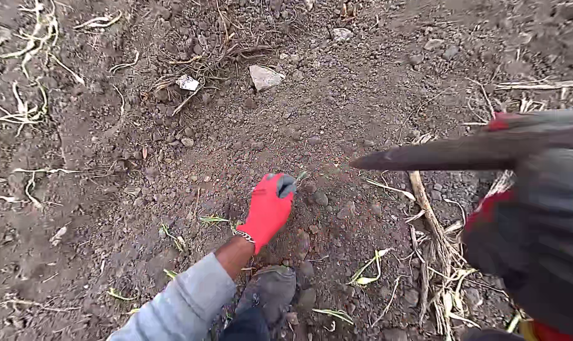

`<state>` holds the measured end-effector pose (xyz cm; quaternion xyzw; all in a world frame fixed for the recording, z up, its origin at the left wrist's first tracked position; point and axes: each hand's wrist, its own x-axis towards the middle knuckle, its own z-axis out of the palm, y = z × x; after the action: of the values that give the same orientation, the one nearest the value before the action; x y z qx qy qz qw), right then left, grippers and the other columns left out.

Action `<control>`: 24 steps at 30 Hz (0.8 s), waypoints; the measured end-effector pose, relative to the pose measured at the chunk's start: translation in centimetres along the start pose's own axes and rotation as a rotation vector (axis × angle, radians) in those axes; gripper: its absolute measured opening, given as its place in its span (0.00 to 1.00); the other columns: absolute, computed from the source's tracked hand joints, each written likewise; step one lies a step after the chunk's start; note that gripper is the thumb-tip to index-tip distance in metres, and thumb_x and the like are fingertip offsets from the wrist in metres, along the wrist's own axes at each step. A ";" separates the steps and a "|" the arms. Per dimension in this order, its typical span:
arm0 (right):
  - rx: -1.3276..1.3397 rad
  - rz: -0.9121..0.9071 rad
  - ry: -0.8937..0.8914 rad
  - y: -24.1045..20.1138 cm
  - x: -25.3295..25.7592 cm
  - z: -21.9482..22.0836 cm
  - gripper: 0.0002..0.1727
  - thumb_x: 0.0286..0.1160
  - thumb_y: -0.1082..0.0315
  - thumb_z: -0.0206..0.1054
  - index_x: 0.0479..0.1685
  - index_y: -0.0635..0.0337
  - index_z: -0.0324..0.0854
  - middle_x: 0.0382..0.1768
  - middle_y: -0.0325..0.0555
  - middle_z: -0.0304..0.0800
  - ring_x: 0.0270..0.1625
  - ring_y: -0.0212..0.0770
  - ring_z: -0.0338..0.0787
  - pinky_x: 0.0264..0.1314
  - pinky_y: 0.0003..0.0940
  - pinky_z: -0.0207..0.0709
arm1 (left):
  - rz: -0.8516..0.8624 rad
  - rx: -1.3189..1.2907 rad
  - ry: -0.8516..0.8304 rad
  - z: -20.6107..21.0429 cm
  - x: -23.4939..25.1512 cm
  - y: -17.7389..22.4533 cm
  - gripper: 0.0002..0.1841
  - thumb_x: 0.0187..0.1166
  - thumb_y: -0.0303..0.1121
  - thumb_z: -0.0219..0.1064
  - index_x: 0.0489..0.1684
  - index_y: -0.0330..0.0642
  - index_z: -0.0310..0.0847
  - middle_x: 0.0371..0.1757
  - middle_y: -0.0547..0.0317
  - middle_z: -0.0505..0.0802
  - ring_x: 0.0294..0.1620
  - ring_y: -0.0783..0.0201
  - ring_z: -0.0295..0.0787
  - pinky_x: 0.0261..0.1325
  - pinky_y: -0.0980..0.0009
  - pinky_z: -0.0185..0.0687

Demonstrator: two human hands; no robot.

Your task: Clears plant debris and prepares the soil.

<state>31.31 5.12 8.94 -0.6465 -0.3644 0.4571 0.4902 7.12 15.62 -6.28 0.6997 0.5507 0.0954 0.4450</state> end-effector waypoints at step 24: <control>-0.310 0.387 0.284 12.3 -21.4 -1.1 0.18 0.72 0.48 0.70 0.54 0.46 0.89 0.38 0.28 0.94 0.34 0.25 0.91 0.36 0.31 0.89 | 0.176 0.637 -0.553 18.5 -9.4 5.1 0.35 0.79 0.56 0.71 0.77 0.41 0.73 0.55 0.40 0.93 0.53 0.39 0.93 0.52 0.38 0.88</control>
<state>25.85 -18.01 2.11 -0.8289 -0.2275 0.3858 0.3352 18.63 -1.96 -10.03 0.8457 0.3507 -0.2328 0.3279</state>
